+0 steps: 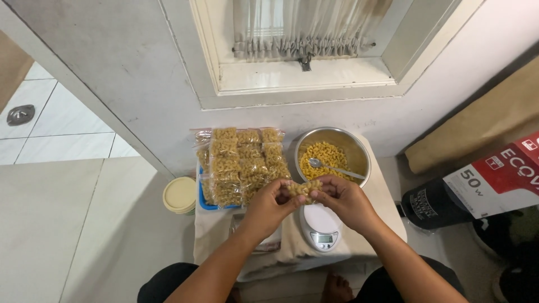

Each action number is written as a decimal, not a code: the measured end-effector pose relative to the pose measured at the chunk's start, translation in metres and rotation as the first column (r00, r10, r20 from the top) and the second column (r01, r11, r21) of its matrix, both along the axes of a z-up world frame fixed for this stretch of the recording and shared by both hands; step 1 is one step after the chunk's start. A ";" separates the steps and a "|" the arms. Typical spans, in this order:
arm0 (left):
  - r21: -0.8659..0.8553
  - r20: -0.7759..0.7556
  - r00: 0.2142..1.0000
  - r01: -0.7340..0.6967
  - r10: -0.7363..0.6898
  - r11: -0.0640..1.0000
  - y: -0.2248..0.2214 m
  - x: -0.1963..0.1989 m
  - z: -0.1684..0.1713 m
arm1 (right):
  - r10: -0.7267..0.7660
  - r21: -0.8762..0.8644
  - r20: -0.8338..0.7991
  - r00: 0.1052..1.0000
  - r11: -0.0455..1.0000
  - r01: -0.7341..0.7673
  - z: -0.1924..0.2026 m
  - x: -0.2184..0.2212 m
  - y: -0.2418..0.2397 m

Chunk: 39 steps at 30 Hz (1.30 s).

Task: Packaging small portions of pasta into plastic bags using a spoon and a digital scale.

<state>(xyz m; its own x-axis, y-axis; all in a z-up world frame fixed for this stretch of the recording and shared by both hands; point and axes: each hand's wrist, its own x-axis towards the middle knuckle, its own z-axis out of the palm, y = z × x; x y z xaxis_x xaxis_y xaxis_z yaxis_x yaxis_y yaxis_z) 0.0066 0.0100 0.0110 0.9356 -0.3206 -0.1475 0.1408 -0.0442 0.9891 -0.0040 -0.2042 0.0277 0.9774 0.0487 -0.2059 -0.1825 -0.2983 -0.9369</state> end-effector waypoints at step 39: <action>0.503 -0.014 0.943 -0.280 0.331 0.818 0.144 0.113 -0.064 | 0.221 -0.216 0.028 0.975 0.954 -0.210 -0.009 0.094 0.153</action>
<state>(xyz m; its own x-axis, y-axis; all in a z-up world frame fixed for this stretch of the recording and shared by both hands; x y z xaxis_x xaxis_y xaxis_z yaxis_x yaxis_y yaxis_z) 0.1200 0.1537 -0.0527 0.9462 0.1170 -0.3015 0.3210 -0.4546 0.8309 0.0905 -0.0516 0.0185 0.9578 0.2204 -0.1845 -0.0459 -0.5164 -0.8551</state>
